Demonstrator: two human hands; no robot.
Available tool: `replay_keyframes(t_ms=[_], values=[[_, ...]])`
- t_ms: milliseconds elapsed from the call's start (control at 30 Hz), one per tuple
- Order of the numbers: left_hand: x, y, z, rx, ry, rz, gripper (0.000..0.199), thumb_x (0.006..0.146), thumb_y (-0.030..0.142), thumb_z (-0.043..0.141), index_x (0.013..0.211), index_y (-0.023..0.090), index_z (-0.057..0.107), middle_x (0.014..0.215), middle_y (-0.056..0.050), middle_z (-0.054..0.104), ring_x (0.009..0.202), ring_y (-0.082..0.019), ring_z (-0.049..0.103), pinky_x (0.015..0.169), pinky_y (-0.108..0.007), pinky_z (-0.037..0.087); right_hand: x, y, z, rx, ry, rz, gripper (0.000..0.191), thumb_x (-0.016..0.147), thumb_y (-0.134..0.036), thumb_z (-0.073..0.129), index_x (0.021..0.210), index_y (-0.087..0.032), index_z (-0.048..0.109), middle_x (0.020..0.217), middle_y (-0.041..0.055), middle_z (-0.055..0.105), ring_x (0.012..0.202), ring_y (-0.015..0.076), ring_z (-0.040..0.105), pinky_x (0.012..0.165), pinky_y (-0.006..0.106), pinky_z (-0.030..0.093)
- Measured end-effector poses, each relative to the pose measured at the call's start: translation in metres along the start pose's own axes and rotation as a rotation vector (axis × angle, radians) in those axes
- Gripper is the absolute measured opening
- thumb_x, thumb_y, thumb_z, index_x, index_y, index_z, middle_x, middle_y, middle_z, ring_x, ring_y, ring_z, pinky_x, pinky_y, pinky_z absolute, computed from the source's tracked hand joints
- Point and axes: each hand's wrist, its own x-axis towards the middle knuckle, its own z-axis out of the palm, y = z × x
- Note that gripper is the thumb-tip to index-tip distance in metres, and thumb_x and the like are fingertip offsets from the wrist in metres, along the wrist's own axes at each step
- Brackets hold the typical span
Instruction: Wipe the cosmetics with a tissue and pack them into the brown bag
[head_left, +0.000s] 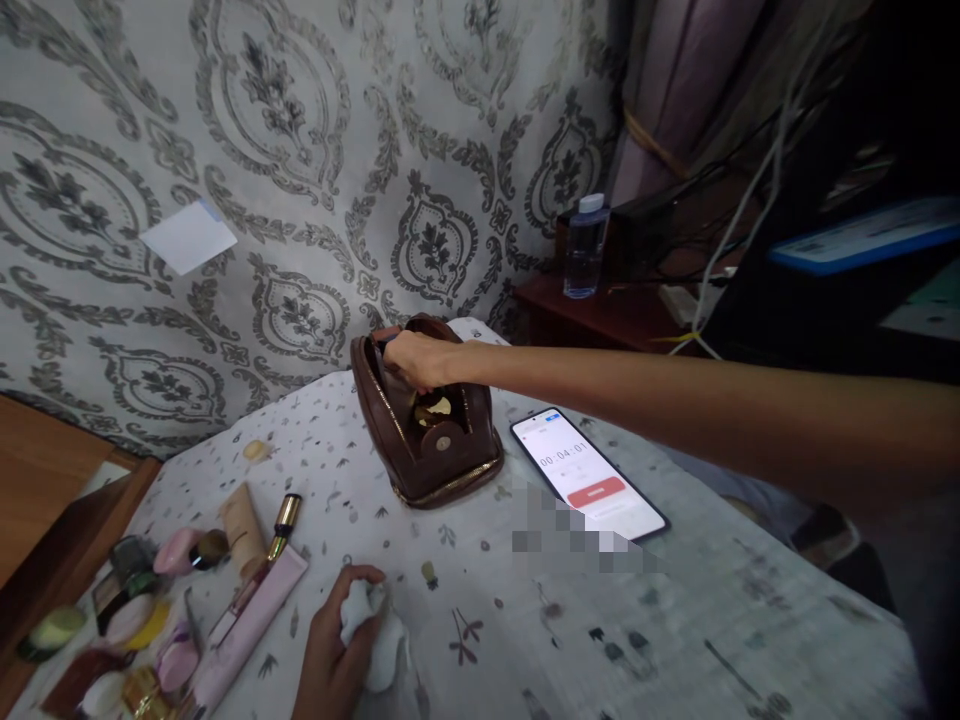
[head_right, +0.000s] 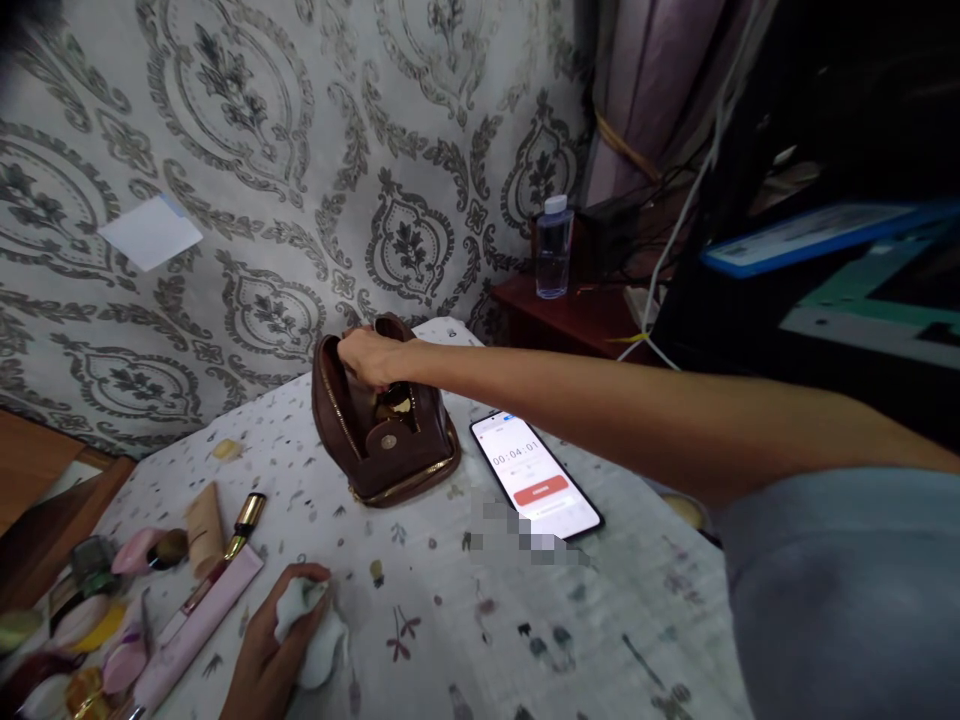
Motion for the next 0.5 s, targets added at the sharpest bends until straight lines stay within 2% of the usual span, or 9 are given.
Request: replay_keyframes(t_ms=[133,300,500], values=[[-0.0006,0.0030,0.0004,0.010,0.013,0.000,0.038,0.084,0.056,0.056,0.093,0.020,0.064,0.072,0.001,0.057,0.066,-0.018,0.049,0.061,-0.026,0.037,-0.0034,0.0001,-0.0019,-0.171,0.058,-0.089,0.033,0.064,0.004,0.064,0.095,-0.003,0.071,0.091,0.0138,0.073,0.082,0.0224,0.068,0.063,0.026,0.046],[-0.0017,0.0023,-0.0002,-0.012,-0.019,-0.049,0.038,0.084,0.057,0.056,0.096,0.021,0.063,0.064,0.004,0.047,0.057,-0.014,0.040,0.056,-0.024,0.033,-0.0080,-0.0004,-0.0038,-0.179,0.034,-0.058,0.034,0.066,0.001,0.061,0.097,-0.008,0.070,0.090,0.0097,0.071,0.079,0.0200,0.066,0.060,0.025,0.042],[-0.0018,0.0015,-0.0007,-0.024,-0.014,-0.026,0.036,0.084,0.056,0.057,0.095,0.022,0.064,0.065,0.003,0.050,0.058,-0.015,0.041,0.056,-0.024,0.034,-0.0042,0.0073,0.0016,-0.233,0.087,-0.188,0.028,0.073,0.002,0.051,0.091,-0.010,0.068,0.090,0.0091,0.068,0.074,0.0161,0.061,0.061,0.025,0.040]])
